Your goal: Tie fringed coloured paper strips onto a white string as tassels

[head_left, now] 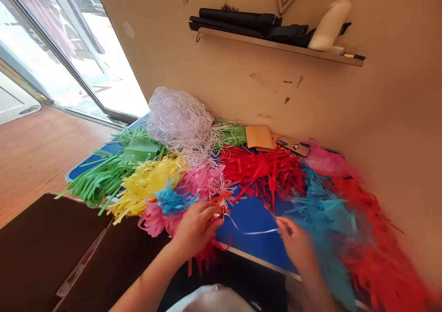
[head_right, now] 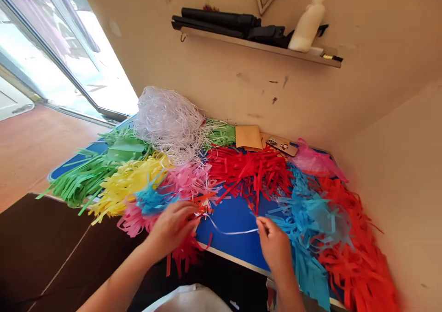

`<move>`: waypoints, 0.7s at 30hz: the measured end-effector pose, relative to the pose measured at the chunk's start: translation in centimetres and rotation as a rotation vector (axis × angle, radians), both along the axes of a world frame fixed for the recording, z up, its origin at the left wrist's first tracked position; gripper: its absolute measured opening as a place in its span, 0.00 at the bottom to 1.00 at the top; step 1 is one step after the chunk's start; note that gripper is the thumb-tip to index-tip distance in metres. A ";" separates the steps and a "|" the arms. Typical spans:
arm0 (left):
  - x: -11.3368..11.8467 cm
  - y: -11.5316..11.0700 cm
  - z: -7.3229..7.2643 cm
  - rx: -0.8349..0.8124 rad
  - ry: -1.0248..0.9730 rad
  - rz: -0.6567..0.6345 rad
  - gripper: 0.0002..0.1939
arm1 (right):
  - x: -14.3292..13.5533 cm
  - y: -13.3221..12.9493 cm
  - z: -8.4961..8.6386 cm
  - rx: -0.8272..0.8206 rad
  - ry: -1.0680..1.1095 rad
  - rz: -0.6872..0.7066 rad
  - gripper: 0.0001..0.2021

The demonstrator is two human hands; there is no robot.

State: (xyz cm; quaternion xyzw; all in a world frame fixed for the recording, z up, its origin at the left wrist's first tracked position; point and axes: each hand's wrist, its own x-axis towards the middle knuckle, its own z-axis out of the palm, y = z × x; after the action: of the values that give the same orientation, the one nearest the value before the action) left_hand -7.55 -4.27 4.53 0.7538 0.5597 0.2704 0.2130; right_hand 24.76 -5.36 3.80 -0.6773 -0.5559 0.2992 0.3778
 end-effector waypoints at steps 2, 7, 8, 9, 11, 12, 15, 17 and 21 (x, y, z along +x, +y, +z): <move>-2.2 0.2 0.5 0.126 0.160 0.199 0.15 | -1.5 1.5 -1.7 -0.043 -0.212 0.041 0.18; -6.5 -0.8 -0.9 0.036 0.460 0.325 0.19 | -5.4 4.6 -2.1 -0.131 -0.675 0.231 0.15; -6.6 -1.1 -1.2 0.022 0.468 0.304 0.15 | -6.1 5.1 -1.8 -0.157 -0.732 0.300 0.14; -6.4 -1.5 -1.6 0.016 0.465 0.289 0.11 | -6.8 5.4 -1.4 -0.168 -0.770 0.368 0.14; -5.0 -2.2 -2.1 0.021 0.415 0.246 0.05 | -8.1 6.1 -0.6 -0.142 -0.813 0.458 0.12; -3.9 -2.4 -2.3 0.028 0.377 0.217 0.06 | -8.7 6.3 -0.2 -0.107 -0.822 0.474 0.12; -0.1 -2.7 -2.7 0.017 0.280 0.091 0.07 | -10.7 7.1 1.4 0.108 -0.776 0.452 0.21; 1.9 -2.7 -2.9 -0.023 0.250 0.052 0.09 | -12.7 7.7 2.4 0.283 -0.667 0.536 0.19; 3.7 -3.2 -2.9 -0.075 0.199 0.070 0.16 | -18.2 9.2 2.7 0.467 -0.616 1.047 0.14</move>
State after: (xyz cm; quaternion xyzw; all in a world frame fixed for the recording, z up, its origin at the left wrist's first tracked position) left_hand -3.80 -7.44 1.65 0.7485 0.6138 0.1802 0.1748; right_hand 6.56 3.84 6.51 -0.2714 -0.9458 0.1070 0.1426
